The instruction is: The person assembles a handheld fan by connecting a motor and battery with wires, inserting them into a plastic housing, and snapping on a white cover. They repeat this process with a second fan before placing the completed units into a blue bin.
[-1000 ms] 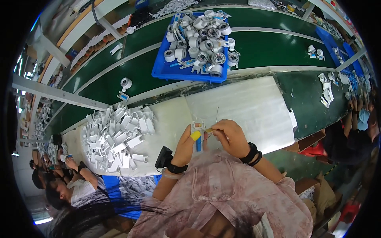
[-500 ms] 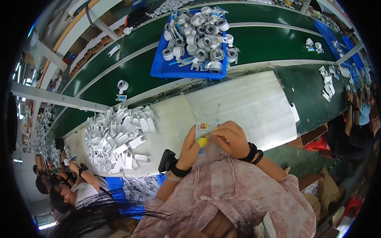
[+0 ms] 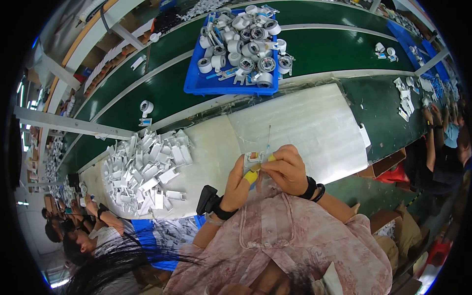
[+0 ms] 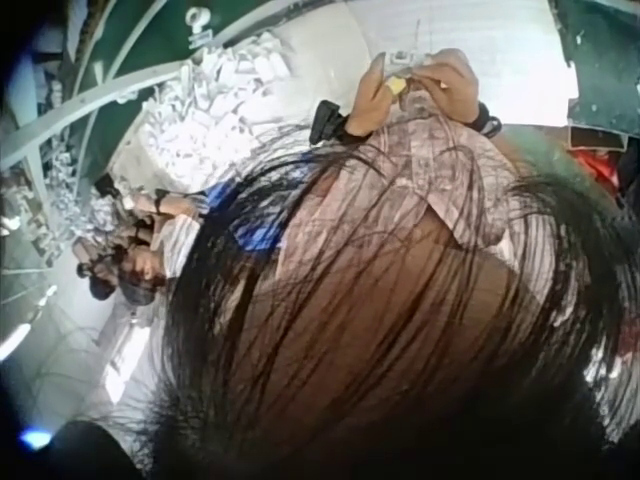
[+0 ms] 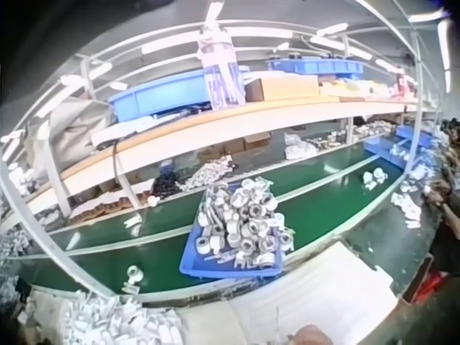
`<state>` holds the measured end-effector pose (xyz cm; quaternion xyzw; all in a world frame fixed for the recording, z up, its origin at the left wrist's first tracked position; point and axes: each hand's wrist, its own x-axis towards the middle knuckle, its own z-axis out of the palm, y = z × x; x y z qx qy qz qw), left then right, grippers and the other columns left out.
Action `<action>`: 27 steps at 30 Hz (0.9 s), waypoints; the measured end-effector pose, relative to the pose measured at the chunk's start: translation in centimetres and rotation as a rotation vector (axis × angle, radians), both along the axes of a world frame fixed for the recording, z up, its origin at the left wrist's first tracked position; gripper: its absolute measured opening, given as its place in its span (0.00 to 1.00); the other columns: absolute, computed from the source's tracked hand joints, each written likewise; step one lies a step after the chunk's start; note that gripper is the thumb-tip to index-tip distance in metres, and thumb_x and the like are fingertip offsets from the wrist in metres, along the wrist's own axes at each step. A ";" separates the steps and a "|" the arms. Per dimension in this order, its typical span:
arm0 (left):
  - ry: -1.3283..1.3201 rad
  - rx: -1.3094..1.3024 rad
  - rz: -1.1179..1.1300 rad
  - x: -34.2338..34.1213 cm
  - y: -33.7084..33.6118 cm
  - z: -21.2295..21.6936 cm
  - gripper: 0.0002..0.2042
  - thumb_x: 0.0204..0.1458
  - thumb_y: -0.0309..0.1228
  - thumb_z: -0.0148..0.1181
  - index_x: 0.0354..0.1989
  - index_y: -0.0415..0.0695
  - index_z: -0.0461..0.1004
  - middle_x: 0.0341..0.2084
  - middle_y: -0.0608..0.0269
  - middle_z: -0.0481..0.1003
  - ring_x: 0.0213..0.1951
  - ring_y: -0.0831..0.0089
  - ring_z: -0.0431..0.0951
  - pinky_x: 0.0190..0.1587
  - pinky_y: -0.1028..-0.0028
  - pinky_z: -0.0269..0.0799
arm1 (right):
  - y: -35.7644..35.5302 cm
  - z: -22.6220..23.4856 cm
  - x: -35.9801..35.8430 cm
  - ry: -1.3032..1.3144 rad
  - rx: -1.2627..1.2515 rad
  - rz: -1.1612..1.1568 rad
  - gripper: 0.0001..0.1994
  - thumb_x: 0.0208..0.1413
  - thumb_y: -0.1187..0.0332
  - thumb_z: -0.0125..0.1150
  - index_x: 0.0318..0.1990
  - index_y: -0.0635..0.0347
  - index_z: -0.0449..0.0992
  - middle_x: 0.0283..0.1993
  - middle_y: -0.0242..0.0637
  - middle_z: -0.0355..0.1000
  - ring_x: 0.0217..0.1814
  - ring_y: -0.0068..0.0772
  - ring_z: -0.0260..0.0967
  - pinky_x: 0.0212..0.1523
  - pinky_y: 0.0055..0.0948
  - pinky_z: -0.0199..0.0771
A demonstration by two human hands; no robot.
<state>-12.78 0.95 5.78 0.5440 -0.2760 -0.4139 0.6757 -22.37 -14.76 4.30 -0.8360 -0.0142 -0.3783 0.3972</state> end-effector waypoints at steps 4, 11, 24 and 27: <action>-0.018 0.039 -0.028 0.0 0.0 0.0 0.21 0.54 0.19 0.40 0.59 0.39 0.59 0.34 0.63 0.70 0.29 0.80 0.68 0.32 0.79 0.65 | 0.1 -0.1 0.0 0.001 0.001 -0.015 0.13 0.38 0.77 0.72 0.35 0.55 0.80 0.33 0.32 0.68 0.35 0.37 0.64 0.37 0.32 0.65; -0.106 0.002 0.052 -0.3 -0.6 -0.1 0.16 0.53 0.20 0.43 0.52 0.36 0.63 0.23 0.65 0.69 0.23 0.80 0.66 0.26 0.78 0.64 | 0.0 0.1 0.0 -0.007 -0.041 -0.021 0.15 0.38 0.81 0.71 0.36 0.57 0.79 0.34 0.34 0.68 0.35 0.38 0.64 0.37 0.32 0.66; -0.058 -0.002 0.071 -0.6 -0.6 -1.4 0.22 0.55 0.23 0.47 0.59 0.34 0.61 0.39 0.58 0.73 0.34 0.80 0.71 0.31 0.79 0.69 | 0.1 0.9 0.5 0.019 -0.095 -0.054 0.13 0.36 0.78 0.71 0.33 0.55 0.79 0.30 0.33 0.67 0.32 0.36 0.62 0.37 0.32 0.63; -0.044 0.034 0.072 -0.6 -0.6 -1.7 0.21 0.56 0.23 0.48 0.60 0.35 0.61 0.40 0.58 0.73 0.34 0.79 0.72 0.30 0.79 0.70 | 0.1 1.0 0.5 0.028 -0.093 -0.058 0.13 0.37 0.79 0.70 0.34 0.55 0.78 0.30 0.33 0.67 0.32 0.36 0.62 0.36 0.32 0.63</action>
